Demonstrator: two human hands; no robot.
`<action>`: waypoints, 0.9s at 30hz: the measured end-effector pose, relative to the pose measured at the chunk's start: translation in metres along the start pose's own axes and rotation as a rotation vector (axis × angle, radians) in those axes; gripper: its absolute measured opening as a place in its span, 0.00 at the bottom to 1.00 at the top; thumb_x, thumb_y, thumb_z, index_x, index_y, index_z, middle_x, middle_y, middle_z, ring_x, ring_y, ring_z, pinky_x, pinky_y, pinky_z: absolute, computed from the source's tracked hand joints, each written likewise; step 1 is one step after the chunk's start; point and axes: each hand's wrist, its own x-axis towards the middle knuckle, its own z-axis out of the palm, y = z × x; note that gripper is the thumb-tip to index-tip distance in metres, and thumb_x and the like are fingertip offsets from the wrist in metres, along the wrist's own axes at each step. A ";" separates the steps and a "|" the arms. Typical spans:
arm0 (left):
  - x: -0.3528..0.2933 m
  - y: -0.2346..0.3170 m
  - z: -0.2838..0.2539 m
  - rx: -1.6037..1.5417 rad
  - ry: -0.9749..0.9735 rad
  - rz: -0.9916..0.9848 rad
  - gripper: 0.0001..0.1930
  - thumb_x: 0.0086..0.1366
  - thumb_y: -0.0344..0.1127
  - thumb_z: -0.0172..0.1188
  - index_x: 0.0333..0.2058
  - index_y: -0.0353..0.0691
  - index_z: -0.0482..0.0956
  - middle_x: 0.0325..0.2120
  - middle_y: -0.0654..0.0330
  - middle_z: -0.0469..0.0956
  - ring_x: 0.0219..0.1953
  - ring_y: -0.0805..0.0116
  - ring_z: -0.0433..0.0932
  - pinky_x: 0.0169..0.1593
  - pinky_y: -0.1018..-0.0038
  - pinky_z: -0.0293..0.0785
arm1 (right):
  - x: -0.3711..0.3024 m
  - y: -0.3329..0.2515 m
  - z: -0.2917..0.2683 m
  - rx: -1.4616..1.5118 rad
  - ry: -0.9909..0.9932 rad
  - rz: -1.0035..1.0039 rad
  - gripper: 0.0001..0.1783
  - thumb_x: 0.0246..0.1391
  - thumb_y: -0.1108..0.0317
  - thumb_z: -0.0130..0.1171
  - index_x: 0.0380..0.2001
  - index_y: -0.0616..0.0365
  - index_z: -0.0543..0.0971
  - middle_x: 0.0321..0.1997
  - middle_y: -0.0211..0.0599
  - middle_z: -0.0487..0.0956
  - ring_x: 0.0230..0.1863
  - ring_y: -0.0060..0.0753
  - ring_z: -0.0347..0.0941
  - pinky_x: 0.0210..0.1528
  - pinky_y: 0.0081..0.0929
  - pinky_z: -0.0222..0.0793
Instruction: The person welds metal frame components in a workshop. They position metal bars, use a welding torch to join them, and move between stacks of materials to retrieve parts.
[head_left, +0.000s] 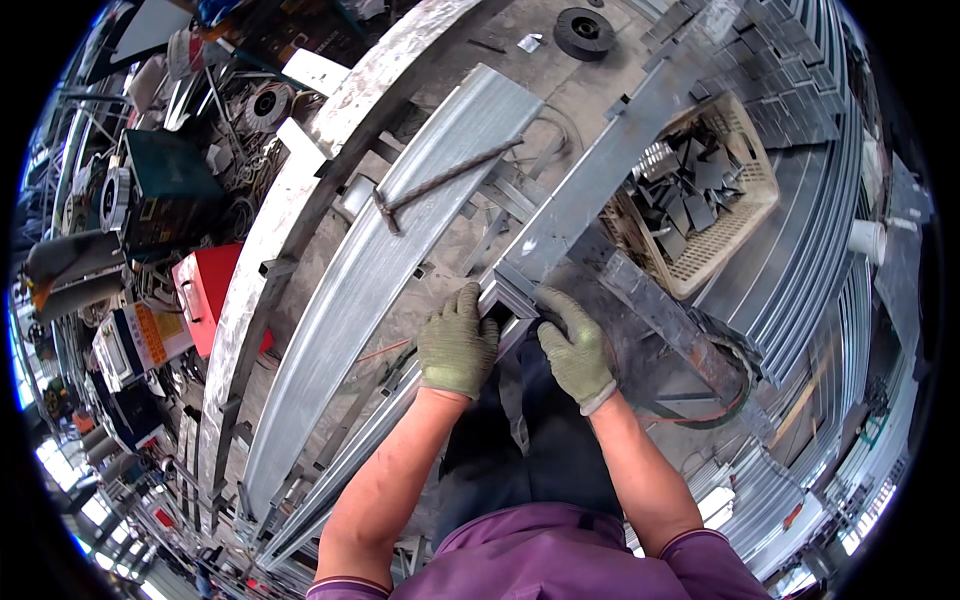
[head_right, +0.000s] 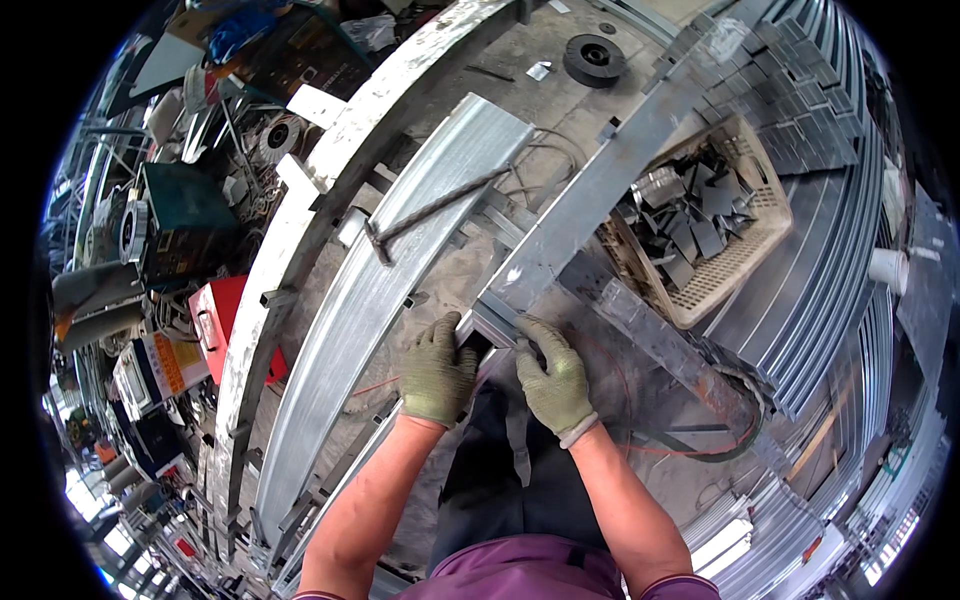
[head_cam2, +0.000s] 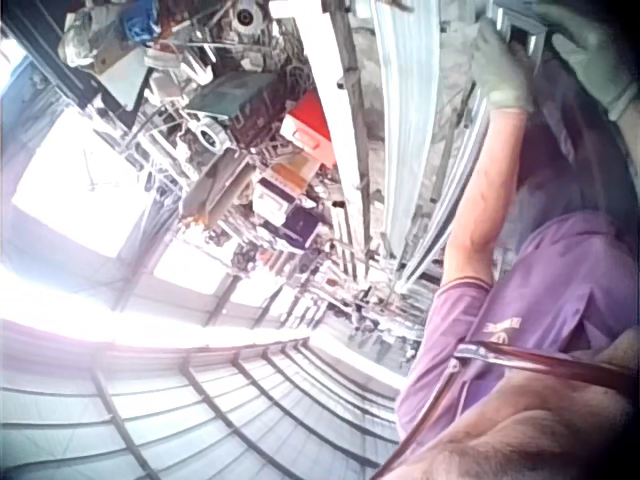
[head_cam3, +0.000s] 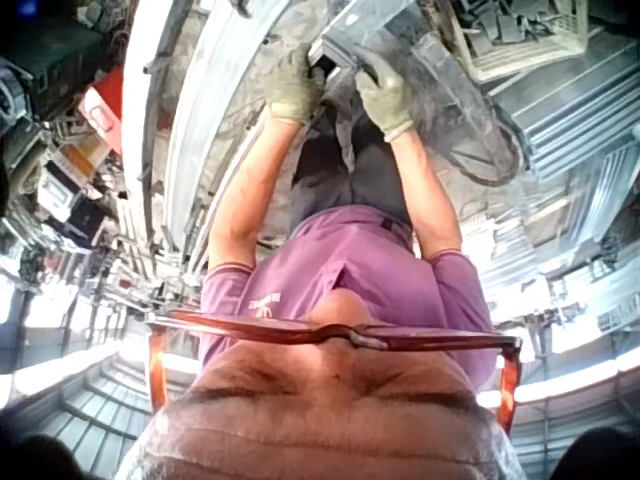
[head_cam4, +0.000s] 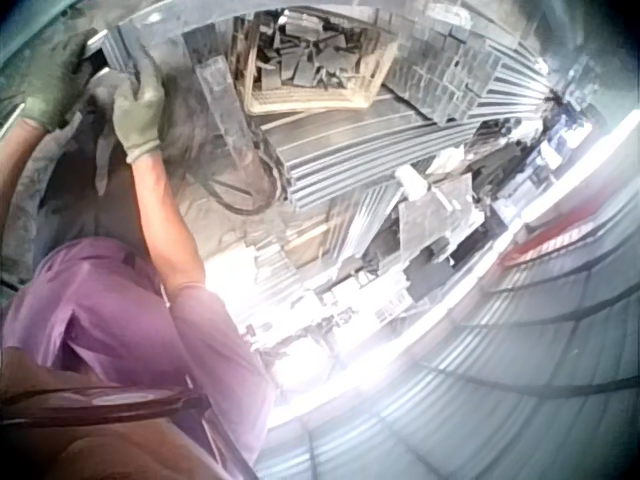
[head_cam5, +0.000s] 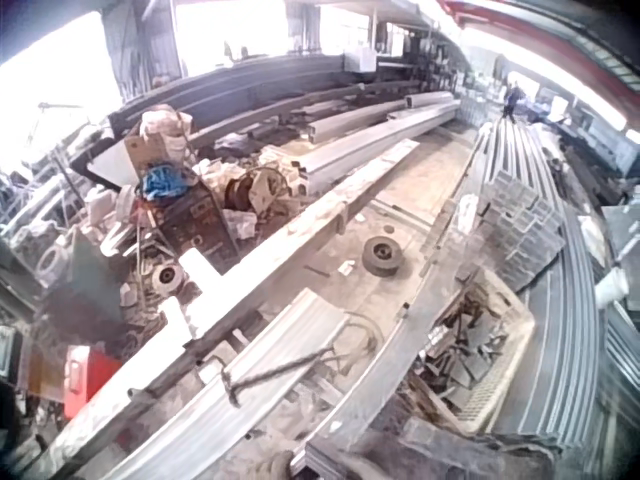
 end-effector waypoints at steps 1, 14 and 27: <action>0.000 -0.001 0.002 -0.015 0.015 0.006 0.27 0.62 0.35 0.65 0.61 0.41 0.77 0.50 0.47 0.84 0.52 0.41 0.82 0.56 0.50 0.78 | -0.001 0.000 -0.002 -0.070 0.006 -0.022 0.21 0.63 0.77 0.60 0.59 0.66 0.81 0.57 0.53 0.85 0.63 0.46 0.81 0.66 0.34 0.74; -0.067 0.026 -0.009 -0.130 0.125 0.265 0.28 0.65 0.36 0.68 0.62 0.36 0.74 0.57 0.43 0.77 0.57 0.41 0.77 0.61 0.50 0.73 | 0.000 0.011 0.004 -0.145 0.078 -0.072 0.16 0.64 0.74 0.61 0.53 0.65 0.85 0.54 0.53 0.87 0.58 0.49 0.84 0.62 0.35 0.77; -0.053 0.022 0.022 0.130 0.007 0.018 0.22 0.66 0.42 0.66 0.55 0.39 0.78 0.38 0.47 0.85 0.39 0.42 0.85 0.43 0.48 0.80 | -0.003 0.020 0.000 -0.094 0.142 0.005 0.15 0.63 0.77 0.60 0.51 0.64 0.86 0.49 0.45 0.87 0.52 0.37 0.84 0.57 0.31 0.78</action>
